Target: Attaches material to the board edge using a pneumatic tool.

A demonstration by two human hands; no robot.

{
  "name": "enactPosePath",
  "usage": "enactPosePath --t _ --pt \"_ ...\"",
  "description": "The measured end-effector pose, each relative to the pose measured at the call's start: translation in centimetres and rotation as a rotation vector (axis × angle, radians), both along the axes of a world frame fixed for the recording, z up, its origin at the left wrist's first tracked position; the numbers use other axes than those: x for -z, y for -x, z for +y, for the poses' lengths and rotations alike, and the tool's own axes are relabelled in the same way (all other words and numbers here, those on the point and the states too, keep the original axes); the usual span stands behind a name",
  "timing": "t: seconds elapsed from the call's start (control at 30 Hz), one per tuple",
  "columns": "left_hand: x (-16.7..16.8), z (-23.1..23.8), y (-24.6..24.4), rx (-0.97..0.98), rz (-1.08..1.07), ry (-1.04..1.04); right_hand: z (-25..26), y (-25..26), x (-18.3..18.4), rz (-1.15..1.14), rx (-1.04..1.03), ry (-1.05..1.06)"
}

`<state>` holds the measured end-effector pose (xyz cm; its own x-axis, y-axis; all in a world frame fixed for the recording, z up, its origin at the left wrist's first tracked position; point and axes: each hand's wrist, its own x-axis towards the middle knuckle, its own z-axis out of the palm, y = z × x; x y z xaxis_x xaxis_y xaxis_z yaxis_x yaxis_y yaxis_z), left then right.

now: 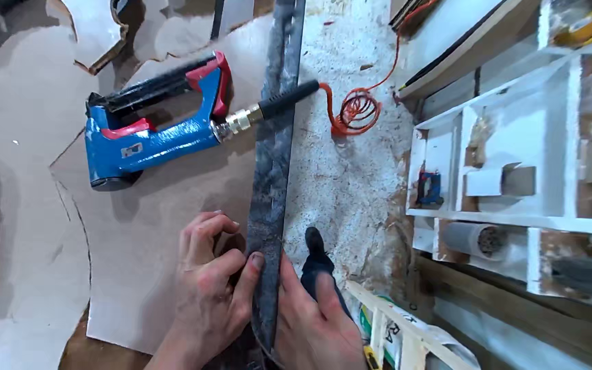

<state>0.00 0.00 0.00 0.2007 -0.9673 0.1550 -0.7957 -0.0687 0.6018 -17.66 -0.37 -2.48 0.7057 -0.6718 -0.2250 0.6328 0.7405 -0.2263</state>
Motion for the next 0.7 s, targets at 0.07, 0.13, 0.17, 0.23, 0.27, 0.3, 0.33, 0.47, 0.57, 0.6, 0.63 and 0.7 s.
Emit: enactPosePath --t 0.07,0.13,0.17,0.23,0.27,0.3,0.33,0.47,0.57,0.6,0.63,0.7 --pt "0.4 -0.4 0.2 0.001 -0.021 0.005 -2.1 3.8 -1.5 0.286 -0.202 0.278" --pt "0.8 -0.5 0.7 -0.018 -0.027 0.018 -7.5 5.7 -4.6 0.776 -0.272 0.829" --pt "0.9 -0.5 0.8 -0.021 -0.012 0.025 -10.5 4.9 -6.4 1.021 -0.201 1.117" --pt "1.0 -0.8 0.8 -0.017 0.007 0.054 -15.9 -0.1 -9.2 1.333 -0.034 1.622" --pt "1.1 -0.8 0.9 -0.018 0.010 0.064 -17.7 -3.6 -9.8 1.372 0.002 1.816" --pt "1.0 -0.9 1.0 -0.024 0.010 0.070 -19.1 -7.3 -9.8 1.360 -0.016 1.977" --pt "0.9 -1.0 1.1 -0.031 0.007 0.073 -20.2 -10.7 -9.4 1.334 -0.062 2.116" --pt "0.7 -1.1 1.0 -0.024 -0.007 0.036 -22.3 -19.0 -7.6 1.324 -0.437 2.425" --pt "0.9 -1.1 1.0 -0.006 -0.007 0.010 -21.9 -21.0 -9.2 1.322 -0.734 2.427" --pt "0.8 -1.2 1.0 -0.005 -0.016 -0.005 -21.9 -21.5 -9.7 1.328 -0.750 2.449" --pt "0.9 -1.1 1.0 -0.006 -0.025 -0.015 -22.0 -21.7 -10.3 1.346 -0.744 2.465" --pt "1.0 -1.1 1.2 -0.011 -0.033 -0.003 -22.9 -21.1 -12.8 1.406 -0.671 2.449"
